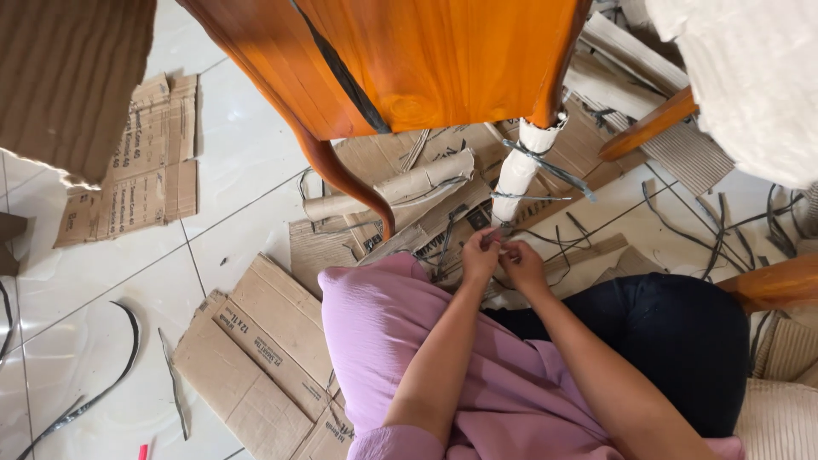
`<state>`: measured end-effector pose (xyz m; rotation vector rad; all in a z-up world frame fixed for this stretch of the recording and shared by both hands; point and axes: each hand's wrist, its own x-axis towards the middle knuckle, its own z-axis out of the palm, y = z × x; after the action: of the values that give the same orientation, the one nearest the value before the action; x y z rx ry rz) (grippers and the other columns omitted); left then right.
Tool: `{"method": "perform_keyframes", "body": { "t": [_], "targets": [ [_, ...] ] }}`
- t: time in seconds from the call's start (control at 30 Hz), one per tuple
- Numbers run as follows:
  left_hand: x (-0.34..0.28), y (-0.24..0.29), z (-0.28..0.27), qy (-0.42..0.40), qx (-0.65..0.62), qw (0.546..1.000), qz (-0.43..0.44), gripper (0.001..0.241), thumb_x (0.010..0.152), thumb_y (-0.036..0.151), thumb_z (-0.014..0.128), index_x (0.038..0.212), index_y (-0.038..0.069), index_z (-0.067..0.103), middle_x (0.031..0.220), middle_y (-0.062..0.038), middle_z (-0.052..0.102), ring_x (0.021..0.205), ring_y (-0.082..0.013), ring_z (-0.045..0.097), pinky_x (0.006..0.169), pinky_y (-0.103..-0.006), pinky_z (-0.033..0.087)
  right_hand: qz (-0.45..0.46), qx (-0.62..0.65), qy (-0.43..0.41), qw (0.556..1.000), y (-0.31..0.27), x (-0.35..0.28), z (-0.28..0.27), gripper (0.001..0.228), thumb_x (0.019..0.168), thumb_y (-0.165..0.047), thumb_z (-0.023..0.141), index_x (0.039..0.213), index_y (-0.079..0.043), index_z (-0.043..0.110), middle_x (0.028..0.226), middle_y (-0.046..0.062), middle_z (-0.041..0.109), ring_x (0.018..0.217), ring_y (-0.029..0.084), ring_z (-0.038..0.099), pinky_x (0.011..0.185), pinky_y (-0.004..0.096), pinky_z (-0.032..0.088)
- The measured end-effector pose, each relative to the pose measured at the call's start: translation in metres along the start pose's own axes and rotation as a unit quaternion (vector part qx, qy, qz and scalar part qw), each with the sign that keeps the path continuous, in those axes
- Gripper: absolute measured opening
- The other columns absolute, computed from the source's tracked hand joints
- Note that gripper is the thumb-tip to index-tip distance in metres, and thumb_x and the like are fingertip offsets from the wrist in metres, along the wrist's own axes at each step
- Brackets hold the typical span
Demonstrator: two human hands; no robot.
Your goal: Wrap a wooden chair leg with cardboard and secure it with plastic zip ties for protection.
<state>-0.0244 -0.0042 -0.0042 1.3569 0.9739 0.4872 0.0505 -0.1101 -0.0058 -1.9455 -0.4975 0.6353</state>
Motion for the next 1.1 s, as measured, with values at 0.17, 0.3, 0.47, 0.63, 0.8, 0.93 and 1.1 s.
{"method": "perform_keyframes", "body": {
  "t": [0.17,0.3,0.47,0.63,0.8,0.93,1.1],
  "targets": [
    [-0.017,0.004,0.001,-0.018,0.018,1.000,0.003,0.032,0.091,0.010,0.068,0.122,0.015,0.073,0.106,-0.013,0.075,0.101,-0.0238,0.072,0.087,-0.0363,0.059,-0.021,-0.081,-0.050,0.995,-0.020,-0.032,0.000,0.024,0.092,-0.017,0.071,0.115,-0.012,0.072,0.103,0.017,0.076,0.094,0.036,0.074,0.080,0.047,0.060],
    [-0.029,0.009,-0.004,-0.026,0.018,0.999,0.013,0.030,0.091,0.010,0.066,0.120,0.011,0.071,0.110,-0.012,0.075,0.105,-0.0255,0.071,0.091,-0.0387,0.058,-0.068,-0.099,-0.088,0.989,-0.025,-0.039,-0.004,0.021,0.091,-0.010,0.067,0.110,-0.004,0.068,0.102,0.024,0.075,0.095,0.044,0.073,0.081,0.053,0.059],
    [-0.032,-0.011,-0.012,-0.034,0.051,0.998,0.014,0.032,0.091,0.011,0.067,0.122,0.016,0.071,0.110,-0.008,0.075,0.105,-0.0234,0.070,0.088,-0.0367,0.059,-0.060,-0.143,-0.109,0.982,-0.015,-0.044,-0.010,0.019,0.094,-0.018,0.066,0.107,-0.004,0.070,0.100,0.023,0.076,0.098,0.044,0.073,0.083,0.054,0.059],
    [-0.036,-0.013,-0.006,-0.057,0.075,0.995,-0.006,0.039,0.088,0.014,0.068,0.126,0.019,0.069,0.110,-0.004,0.076,0.104,-0.0203,0.071,0.085,-0.0324,0.061,-0.030,-0.199,-0.138,0.970,-0.025,-0.043,-0.017,0.022,0.089,-0.021,0.069,0.105,-0.006,0.072,0.100,0.021,0.077,0.102,0.042,0.073,0.087,0.051,0.059],
    [-0.034,-0.014,0.000,-0.069,0.130,0.989,0.011,0.037,0.090,0.013,0.066,0.125,0.023,0.068,0.108,0.004,0.076,0.102,-0.0121,0.070,0.092,-0.0289,0.057,0.013,-0.234,-0.200,0.951,-0.073,-0.071,-0.031,0.032,0.091,-0.021,0.063,0.110,0.001,0.076,0.104,0.028,0.076,0.107,0.048,0.071,0.089,0.054,0.059],
    [-0.044,0.012,-0.004,-0.084,0.177,0.980,0.027,0.035,0.091,0.015,0.066,0.125,0.024,0.068,0.110,0.004,0.076,0.107,-0.0141,0.070,0.096,-0.0321,0.055,0.056,-0.355,-0.202,0.911,-0.062,-0.052,-0.058,0.029,0.090,-0.029,0.068,0.112,-0.014,0.080,0.109,0.018,0.079,0.115,0.038,0.072,0.093,0.049,0.060],
    [-0.066,0.037,-0.002,-0.124,0.232,0.963,0.050,0.037,0.094,0.008,0.059,0.130,0.013,0.067,0.124,-0.017,0.069,0.121,-0.0398,0.064,0.103,-0.0545,0.053,-0.020,-0.485,-0.089,0.870,-0.045,-0.024,-0.096,0.029,0.096,-0.012,0.056,0.120,-0.018,0.072,0.123,0.017,0.066,0.120,0.045,0.061,0.091,0.058,0.055]
  ]
}}
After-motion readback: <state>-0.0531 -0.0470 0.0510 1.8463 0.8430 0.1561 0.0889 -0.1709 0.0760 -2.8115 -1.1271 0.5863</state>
